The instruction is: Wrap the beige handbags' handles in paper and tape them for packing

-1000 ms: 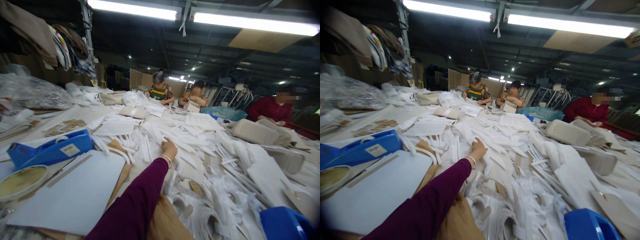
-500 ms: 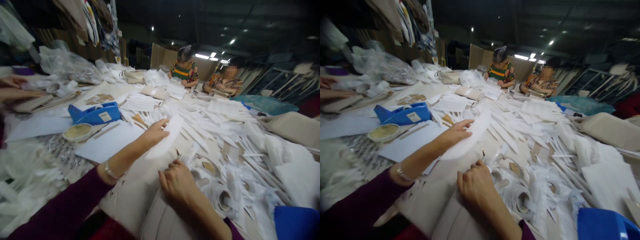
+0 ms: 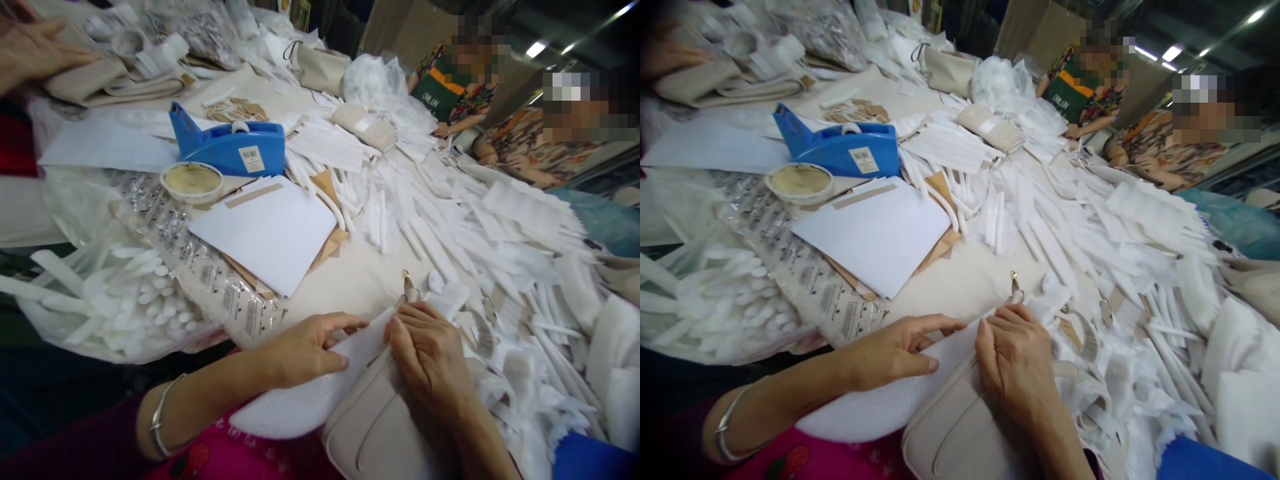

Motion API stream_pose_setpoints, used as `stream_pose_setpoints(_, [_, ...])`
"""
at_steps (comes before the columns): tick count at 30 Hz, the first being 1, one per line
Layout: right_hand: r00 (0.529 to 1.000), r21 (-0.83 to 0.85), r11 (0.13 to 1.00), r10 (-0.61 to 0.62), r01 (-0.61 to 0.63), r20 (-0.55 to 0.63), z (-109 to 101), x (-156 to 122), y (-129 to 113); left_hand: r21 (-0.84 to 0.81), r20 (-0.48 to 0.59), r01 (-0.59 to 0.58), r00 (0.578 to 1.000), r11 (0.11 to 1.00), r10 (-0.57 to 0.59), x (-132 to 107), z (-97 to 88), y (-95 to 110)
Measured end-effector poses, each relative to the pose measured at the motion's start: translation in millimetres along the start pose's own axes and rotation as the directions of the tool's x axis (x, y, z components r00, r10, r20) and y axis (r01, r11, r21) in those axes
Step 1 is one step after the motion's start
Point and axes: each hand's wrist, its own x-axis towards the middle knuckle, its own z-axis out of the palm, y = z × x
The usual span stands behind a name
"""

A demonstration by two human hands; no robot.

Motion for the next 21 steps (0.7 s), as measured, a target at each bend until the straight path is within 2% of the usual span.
stream_pose_setpoints(5, [1.0,0.002,1.0,-0.018,0.018,-0.007,1.6,-0.9,0.8,0.044,-0.017,-0.084,0.996,0.996,0.085,21.5,5.1,-4.3])
stream_pose_setpoints(11, [0.999,0.046,0.999,-0.013,0.015,-0.036,-3.3,-5.9,-2.5,0.151,-0.031,-0.16,0.986,0.975,0.166,24.2,7.2,-4.6])
stream_pose_setpoints(13, [0.999,0.038,0.999,-0.021,0.022,-0.031,-3.3,-5.8,-3.8,0.118,-0.039,-0.121,0.991,0.986,0.127,24.4,6.4,-3.3])
stream_pose_setpoints(17, [0.999,0.009,1.0,-0.019,0.019,-0.044,-0.7,-4.8,-5.3,-0.079,-0.01,-0.026,1.0,0.997,0.025,29.5,4.1,-7.5])
stream_pose_setpoints(19, [0.999,-0.006,1.0,-0.012,0.012,-0.046,0.4,-4.8,-5.0,-0.077,-0.018,-0.063,0.998,0.995,0.062,36.0,5.7,-11.8])
stream_pose_setpoints(21, [0.999,-0.015,1.0,-0.013,0.012,-0.034,1.1,-4.6,-3.5,0.015,-0.024,-0.135,0.991,0.991,0.135,45.9,10.3,-15.4])
